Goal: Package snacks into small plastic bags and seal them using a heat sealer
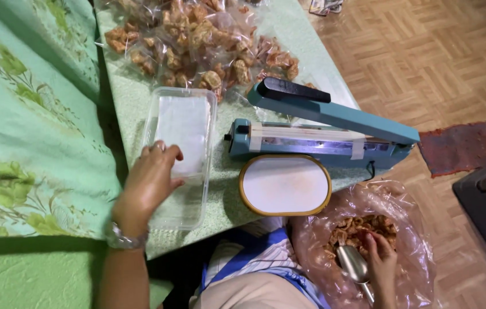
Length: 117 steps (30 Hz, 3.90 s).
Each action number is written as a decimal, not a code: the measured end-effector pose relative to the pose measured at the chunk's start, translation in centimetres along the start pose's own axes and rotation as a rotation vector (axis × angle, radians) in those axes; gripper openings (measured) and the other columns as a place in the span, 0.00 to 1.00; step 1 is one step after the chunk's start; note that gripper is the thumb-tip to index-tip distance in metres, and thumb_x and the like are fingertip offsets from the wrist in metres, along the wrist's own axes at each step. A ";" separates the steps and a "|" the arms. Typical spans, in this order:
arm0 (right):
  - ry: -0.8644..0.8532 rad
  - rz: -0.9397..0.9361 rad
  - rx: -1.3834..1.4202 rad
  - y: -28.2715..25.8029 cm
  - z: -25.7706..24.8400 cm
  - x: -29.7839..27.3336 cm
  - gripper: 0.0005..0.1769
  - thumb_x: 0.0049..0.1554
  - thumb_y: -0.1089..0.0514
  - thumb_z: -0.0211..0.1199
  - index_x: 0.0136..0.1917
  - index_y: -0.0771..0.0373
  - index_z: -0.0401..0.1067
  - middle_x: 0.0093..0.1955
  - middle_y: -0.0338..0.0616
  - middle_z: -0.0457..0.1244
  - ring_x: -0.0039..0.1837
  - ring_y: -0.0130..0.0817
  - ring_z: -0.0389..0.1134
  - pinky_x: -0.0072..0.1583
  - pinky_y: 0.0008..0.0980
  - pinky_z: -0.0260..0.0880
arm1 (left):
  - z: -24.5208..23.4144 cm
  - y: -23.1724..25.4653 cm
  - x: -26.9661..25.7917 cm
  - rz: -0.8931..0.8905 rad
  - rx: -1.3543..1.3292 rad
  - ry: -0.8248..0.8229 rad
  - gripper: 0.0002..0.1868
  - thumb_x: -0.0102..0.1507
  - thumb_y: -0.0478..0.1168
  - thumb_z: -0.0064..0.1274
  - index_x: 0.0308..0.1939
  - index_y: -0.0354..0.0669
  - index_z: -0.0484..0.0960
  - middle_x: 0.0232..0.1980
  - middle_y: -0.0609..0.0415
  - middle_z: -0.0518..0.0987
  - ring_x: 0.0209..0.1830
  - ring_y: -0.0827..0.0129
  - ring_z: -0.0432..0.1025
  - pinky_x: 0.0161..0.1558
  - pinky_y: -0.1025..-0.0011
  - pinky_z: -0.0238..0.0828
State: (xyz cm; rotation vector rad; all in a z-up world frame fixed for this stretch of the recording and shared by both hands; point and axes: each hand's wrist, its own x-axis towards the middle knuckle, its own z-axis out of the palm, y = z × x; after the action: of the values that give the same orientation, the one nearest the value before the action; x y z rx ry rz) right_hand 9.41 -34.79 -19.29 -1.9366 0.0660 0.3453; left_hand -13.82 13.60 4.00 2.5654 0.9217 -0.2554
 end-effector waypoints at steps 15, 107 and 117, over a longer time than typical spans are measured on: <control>0.103 -0.164 -0.469 4.0 -7.1 -2.6 0.11 0.58 0.62 0.57 0.48 0.73 0.73 0.50 0.48 0.63 0.50 0.40 0.65 0.52 0.32 0.66 | 4.4 -5.2 0.1 0.112 -0.134 0.287 0.08 0.59 0.30 0.55 0.42 0.37 0.82 0.40 0.48 0.80 0.30 0.56 0.76 0.34 0.63 0.71; -0.023 -0.022 0.060 14.4 -10.2 -3.7 0.20 0.43 0.69 0.70 0.50 0.60 0.74 0.42 0.36 0.67 0.47 0.27 0.65 0.55 0.30 0.67 | 29.8 27.8 3.6 0.789 -0.681 -0.105 0.08 0.54 0.28 0.54 0.36 0.40 0.81 0.32 0.45 0.76 0.36 0.46 0.74 0.39 0.60 0.72; -0.043 -0.073 -0.478 5.0 -12.0 -6.9 0.22 0.48 0.59 0.69 0.57 0.60 0.75 0.52 0.52 0.69 0.58 0.49 0.69 0.58 0.42 0.68 | 32.4 30.2 2.7 0.816 -0.478 -0.097 0.07 0.54 0.30 0.54 0.36 0.38 0.81 0.34 0.43 0.76 0.37 0.45 0.75 0.38 0.57 0.72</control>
State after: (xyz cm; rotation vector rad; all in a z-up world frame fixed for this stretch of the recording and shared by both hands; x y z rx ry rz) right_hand 4.24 -48.49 -17.83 -2.3947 -0.1269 0.3779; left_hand 6.49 -19.96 -16.75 2.2233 -0.1384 0.0753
